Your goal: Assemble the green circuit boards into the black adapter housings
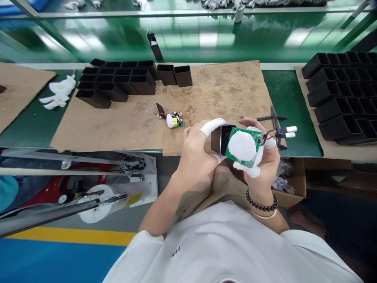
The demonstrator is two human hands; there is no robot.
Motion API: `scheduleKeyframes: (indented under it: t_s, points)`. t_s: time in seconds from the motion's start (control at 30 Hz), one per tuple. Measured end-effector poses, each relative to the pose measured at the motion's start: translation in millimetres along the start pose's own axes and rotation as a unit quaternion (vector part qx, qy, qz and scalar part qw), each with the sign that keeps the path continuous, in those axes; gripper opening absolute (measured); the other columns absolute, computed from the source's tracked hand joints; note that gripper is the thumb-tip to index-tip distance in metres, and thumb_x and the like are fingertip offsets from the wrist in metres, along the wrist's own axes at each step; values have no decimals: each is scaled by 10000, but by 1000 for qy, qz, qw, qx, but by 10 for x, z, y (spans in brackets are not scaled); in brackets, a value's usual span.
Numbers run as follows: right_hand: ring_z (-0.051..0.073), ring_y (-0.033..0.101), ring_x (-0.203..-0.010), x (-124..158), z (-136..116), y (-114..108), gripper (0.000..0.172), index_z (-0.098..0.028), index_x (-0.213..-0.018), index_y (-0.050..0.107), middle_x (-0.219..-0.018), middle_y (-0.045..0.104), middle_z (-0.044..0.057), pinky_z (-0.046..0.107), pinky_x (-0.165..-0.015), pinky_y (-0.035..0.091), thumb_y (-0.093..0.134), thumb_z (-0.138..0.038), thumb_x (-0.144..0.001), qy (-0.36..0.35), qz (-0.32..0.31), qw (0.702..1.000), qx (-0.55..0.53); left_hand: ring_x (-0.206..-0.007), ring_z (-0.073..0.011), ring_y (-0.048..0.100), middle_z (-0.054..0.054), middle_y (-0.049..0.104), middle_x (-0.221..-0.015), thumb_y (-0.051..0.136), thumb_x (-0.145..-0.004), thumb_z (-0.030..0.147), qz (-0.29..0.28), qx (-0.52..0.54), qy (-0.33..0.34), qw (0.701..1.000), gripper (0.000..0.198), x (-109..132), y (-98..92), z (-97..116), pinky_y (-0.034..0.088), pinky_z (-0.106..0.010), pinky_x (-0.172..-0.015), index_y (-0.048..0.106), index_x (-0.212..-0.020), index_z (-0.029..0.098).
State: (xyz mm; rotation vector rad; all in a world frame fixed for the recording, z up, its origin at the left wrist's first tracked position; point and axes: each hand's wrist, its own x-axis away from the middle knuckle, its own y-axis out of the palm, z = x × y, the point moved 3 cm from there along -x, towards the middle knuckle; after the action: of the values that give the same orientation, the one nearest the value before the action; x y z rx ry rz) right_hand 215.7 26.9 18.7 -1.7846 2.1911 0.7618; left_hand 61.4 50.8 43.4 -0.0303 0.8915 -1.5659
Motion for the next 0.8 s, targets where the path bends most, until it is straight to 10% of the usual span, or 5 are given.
scheduleKeyframes:
  t_s: [0.8]
  points:
    - [339, 543, -1428, 18, -104, 56, 466, -312, -1057, 749, -1257, 737, 40, 547, -1231, 430, 966, -335, -645, 81, -29, 996, 13, -1272, -280, 642, -75, 714, -1320, 714, -753, 148, -11, 3, 12, 1000, 544, 66, -35, 53, 461, -414, -1090, 611, -1282, 216]
